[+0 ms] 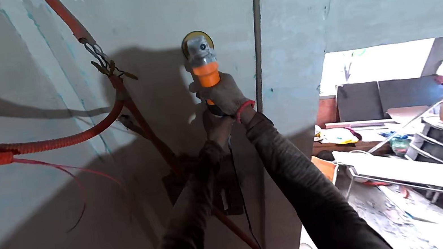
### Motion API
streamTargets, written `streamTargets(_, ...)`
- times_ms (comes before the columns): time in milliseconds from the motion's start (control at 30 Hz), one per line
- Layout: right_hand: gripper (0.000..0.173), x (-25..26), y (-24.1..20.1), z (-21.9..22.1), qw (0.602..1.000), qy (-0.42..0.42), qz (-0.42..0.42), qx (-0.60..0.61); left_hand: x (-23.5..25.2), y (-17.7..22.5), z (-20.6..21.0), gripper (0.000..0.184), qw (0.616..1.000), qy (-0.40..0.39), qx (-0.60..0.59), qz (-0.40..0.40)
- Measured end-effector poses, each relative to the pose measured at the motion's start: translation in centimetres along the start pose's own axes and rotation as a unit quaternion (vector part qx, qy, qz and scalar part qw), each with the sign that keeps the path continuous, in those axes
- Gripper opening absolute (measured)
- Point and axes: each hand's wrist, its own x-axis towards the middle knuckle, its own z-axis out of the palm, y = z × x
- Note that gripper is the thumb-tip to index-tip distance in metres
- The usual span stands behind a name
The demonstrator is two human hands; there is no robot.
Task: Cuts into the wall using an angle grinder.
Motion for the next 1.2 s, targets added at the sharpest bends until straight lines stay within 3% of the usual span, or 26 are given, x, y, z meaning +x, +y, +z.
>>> streamTargets(100,0.038,-3.1,2.0,-1.2,0.997,0.036,0.061,0.012,-0.8,-0.6,0.3,0.052,0.998,-0.048,0.042,-0.004)
streamTargets(233,0.047,-3.0,3.4,-2.4,0.989,0.113,0.069,0.065,-0.2,0.1,1.0,0.046,0.985,-0.085,0.151,0.018)
streamTargets(433,0.040,-2.6,2.8,-3.6,0.992,0.084,0.047,0.078,0.0,1.0,2.0,0.046,0.987,-0.071,0.142,0.021)
streamTargets(600,0.044,0.0,2.4,-4.7,0.983,0.113,0.007,0.142,-0.1,1.5,3.1,0.055,0.981,-0.066,0.178,0.039)
streamTargets(733,0.043,0.7,2.0,-4.6,0.983,0.084,-0.001,0.166,-0.8,1.4,3.5,0.060,0.984,-0.044,0.170,0.034)
streamTargets(967,0.044,-2.3,3.8,-4.9,0.995,0.072,0.022,0.068,-1.9,0.5,4.0,0.051,0.990,-0.048,0.134,0.012)
streamTargets(1067,0.044,-0.6,2.5,-5.2,0.988,0.100,0.013,0.113,-1.0,1.5,3.9,0.053,0.985,-0.060,0.158,0.023)
streamTargets(1200,0.042,0.9,1.0,-5.6,0.995,0.047,0.006,0.090,-1.0,1.5,4.9,0.053,0.997,-0.039,0.070,0.011)
